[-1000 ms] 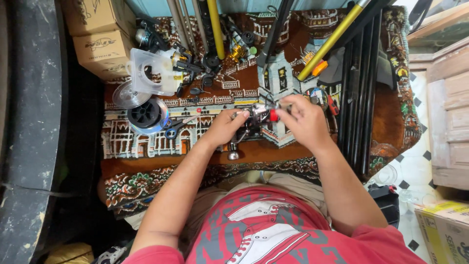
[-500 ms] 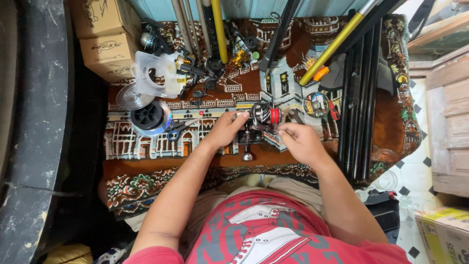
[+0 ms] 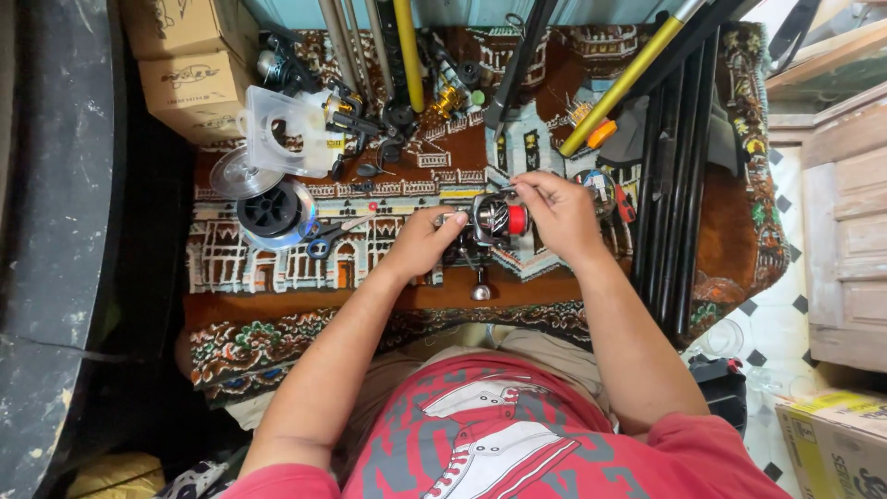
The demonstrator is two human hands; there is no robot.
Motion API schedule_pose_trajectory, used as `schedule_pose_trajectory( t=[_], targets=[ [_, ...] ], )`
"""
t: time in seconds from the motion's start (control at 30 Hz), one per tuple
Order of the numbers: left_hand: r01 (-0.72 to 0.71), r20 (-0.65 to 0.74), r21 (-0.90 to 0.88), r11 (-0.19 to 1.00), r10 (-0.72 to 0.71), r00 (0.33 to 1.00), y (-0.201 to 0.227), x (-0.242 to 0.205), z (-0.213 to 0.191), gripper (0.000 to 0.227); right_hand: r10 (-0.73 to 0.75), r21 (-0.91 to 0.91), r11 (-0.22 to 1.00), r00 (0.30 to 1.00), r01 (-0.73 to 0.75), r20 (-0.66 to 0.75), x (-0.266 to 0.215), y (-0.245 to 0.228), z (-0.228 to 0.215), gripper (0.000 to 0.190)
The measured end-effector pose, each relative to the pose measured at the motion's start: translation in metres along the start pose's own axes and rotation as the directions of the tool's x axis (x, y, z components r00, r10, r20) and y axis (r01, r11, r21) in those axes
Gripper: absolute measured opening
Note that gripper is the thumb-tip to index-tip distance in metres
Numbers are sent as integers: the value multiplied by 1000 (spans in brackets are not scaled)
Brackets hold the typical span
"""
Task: Assembling and inspecting a fishing reel on a workbench.
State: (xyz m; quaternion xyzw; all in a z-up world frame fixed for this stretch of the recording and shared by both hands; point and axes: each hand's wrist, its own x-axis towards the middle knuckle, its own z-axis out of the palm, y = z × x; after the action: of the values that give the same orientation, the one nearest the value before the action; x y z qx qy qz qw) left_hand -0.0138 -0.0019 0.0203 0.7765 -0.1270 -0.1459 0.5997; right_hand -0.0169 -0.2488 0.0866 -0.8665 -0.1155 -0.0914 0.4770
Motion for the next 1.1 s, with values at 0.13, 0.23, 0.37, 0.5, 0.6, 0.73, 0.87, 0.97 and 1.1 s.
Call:
schedule_pose_trajectory(
  t=[0.13, 0.23, 0.37, 0.5, 0.6, 0.73, 0.87, 0.97, 1.1],
  targets=[
    [21, -29, -35, 999, -22, 999, -3, 1, 3, 30, 30, -5, 1000, 998, -30, 62, -9, 5, -3, 17],
    [56, -70, -54, 997, -60, 996, -5, -2, 7, 31, -22, -190, 980, 980, 60, 198, -37, 19, -5, 17],
    [45, -67, -96, 994, -52, 996, -24, 10, 7, 33, 70, -199, 980, 974, -27, 215, -51, 0, -11, 8],
    [66, -83, -100, 993, -75, 994, -15, 4, 7, 34, 57, -138, 990, 976, -28, 209, -43, -51, -23, 17],
    [68, -132, -52, 996, -75, 988, -1, -1, 9, 32, 52, -200, 980, 971, -4, 231, -41, -58, -29, 18],
    [-153, -198, -23, 988, 146, 969, 1, 0, 10, 29, 19, -147, 989, 971, 17, 237, -33, -58, -37, 10],
    [-257, -207, 59, 965, 264, 942, 8, 1, 10, 33, -49, -113, 991, 983, 69, 174, -18, -42, -40, 20],
    [-277, -218, 87, 957, 290, 932, 10, -2, 9, 36, -75, -34, 996, 978, 83, 193, 0, -48, -42, 23],
    [-299, -229, 119, 947, 319, 919, 11, -5, 10, 37, -38, 15, 999, 965, 36, 259, 25, -40, -38, 14]
  ],
)
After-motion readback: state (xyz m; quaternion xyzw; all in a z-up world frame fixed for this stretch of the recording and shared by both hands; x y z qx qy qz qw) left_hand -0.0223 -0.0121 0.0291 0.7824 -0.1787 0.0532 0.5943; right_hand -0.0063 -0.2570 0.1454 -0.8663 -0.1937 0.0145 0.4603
